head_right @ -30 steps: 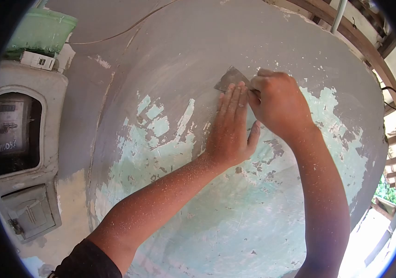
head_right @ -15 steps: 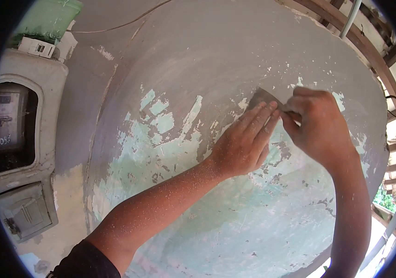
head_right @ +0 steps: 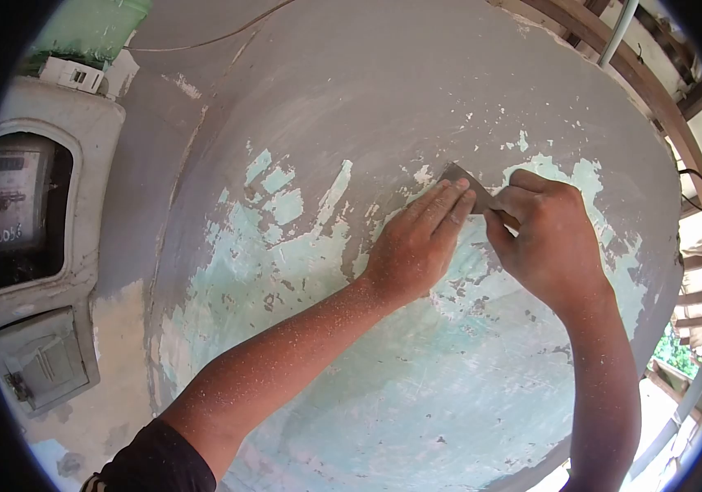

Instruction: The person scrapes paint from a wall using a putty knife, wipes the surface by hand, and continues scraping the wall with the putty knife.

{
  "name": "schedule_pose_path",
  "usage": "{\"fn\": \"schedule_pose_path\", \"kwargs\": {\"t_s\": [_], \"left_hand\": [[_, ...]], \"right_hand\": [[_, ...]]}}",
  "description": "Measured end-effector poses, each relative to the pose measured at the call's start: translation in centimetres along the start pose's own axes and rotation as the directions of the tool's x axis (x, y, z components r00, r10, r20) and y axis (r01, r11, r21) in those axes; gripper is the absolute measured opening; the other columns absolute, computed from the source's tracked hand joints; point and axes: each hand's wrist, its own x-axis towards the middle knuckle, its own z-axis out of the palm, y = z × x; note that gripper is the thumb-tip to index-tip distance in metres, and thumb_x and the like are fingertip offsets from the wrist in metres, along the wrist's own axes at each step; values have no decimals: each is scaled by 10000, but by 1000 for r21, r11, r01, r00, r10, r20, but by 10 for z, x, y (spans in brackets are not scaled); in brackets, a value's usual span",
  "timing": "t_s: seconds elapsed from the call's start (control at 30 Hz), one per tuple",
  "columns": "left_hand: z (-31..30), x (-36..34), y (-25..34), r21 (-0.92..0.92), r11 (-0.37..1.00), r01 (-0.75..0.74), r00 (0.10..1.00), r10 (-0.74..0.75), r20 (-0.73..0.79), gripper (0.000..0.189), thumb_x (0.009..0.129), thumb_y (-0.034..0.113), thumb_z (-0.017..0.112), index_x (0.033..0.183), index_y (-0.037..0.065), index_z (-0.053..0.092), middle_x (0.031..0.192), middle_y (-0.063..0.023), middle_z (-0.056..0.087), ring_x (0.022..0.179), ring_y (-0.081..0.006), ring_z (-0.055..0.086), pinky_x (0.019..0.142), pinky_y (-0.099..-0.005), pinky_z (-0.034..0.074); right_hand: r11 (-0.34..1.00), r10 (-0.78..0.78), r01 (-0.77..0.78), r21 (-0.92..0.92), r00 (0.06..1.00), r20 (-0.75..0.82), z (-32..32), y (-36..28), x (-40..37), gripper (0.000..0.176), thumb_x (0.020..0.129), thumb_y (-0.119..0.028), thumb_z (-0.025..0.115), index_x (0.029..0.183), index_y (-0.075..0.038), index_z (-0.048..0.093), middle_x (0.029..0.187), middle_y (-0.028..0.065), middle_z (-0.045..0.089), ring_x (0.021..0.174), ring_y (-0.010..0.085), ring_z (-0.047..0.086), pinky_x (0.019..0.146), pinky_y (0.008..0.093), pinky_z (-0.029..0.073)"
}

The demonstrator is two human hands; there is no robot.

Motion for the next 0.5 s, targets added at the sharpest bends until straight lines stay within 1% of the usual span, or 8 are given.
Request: {"fn": "schedule_pose_path", "kwargs": {"t_s": [0.03, 0.13, 0.23, 0.27, 0.37, 0.4, 0.43, 0.5], "left_hand": [[1, 0, 3, -4, 999, 43, 999, -43, 2, 470, 998, 51, 631, 1455, -36, 562, 1490, -223, 597, 1370, -403, 607, 1078, -478, 579], [2, -1, 4, 10, 998, 66, 998, -66, 7, 465, 1004, 46, 623, 1456, -44, 555, 1497, -224, 594, 1383, -403, 596, 1100, -484, 564], [7, -7, 2, -50, 999, -14, 998, 17, 53, 465, 1014, 49, 613, 1459, -66, 540, 1503, -244, 583, 1407, -425, 569, 1132, -494, 537], [10, -7, -2, -18, 1000, -8, 999, 9, 38, 469, 1015, 48, 611, 1462, -73, 534, 1505, -253, 579, 1413, -434, 559, 1138, -496, 532], [7, -3, 1, 25, 999, 35, 999, -35, 8, 483, 1015, 45, 607, 1471, -89, 519, 1506, -274, 569, 1429, -456, 535, 1153, -502, 518], [3, -2, 3, 25, 998, 61, 998, -60, -5, 489, 1013, 43, 607, 1474, -92, 516, 1503, -279, 569, 1432, -461, 530, 1158, -504, 513], [1, 0, 2, 28, 996, 80, 997, -80, -16, 495, 1012, 42, 607, 1478, -95, 512, 1501, -284, 569, 1435, -466, 525, 1162, -507, 508], [0, -1, 0, -29, 998, 53, 999, -53, -3, 501, 1012, 47, 607, 1484, -90, 510, 1509, -286, 561, 1439, -462, 522, 1166, -510, 503]], "right_hand": [[1000, 9, -9, 0, 1000, 0, -1, -1, 0, 127, 795, 39, 809, 771, 23, 686, 764, 122, 627, 637, 309, 665, 613, 420, 540], [1000, 17, -17, 5, 999, 34, 4, 5, -7, 78, 804, 29, 806, 822, 15, 731, 781, 121, 636, 651, 313, 669, 621, 423, 545], [999, 40, -40, 16, 998, 45, 3, 13, -20, 71, 815, 33, 791, 873, 15, 755, 789, 120, 641, 672, 314, 674, 639, 424, 550], [996, 77, -80, 34, 995, 68, 6, 12, -19, 64, 823, 26, 782, 879, 10, 757, 795, 123, 643, 693, 320, 680, 657, 426, 556], [999, 47, -47, 7, 999, 11, 23, 5, -5, 45, 829, 20, 775, 863, 10, 747, 801, 125, 647, 696, 326, 683, 662, 432, 558], [999, 37, -37, 4, 999, 23, 25, 4, 1, 39, 832, 16, 770, 848, 19, 734, 810, 124, 655, 699, 334, 682, 665, 442, 557], [1000, 23, -23, -7, 999, 35, 20, 2, 3, 44, 830, 20, 769, 840, 25, 727, 805, 126, 654, 698, 336, 681, 663, 444, 555], [999, -14, 15, -30, 999, 42, 4, -4, 12, 54, 824, 29, 769, 825, 37, 715, 794, 129, 651, 696, 340, 680, 658, 447, 551]]}}
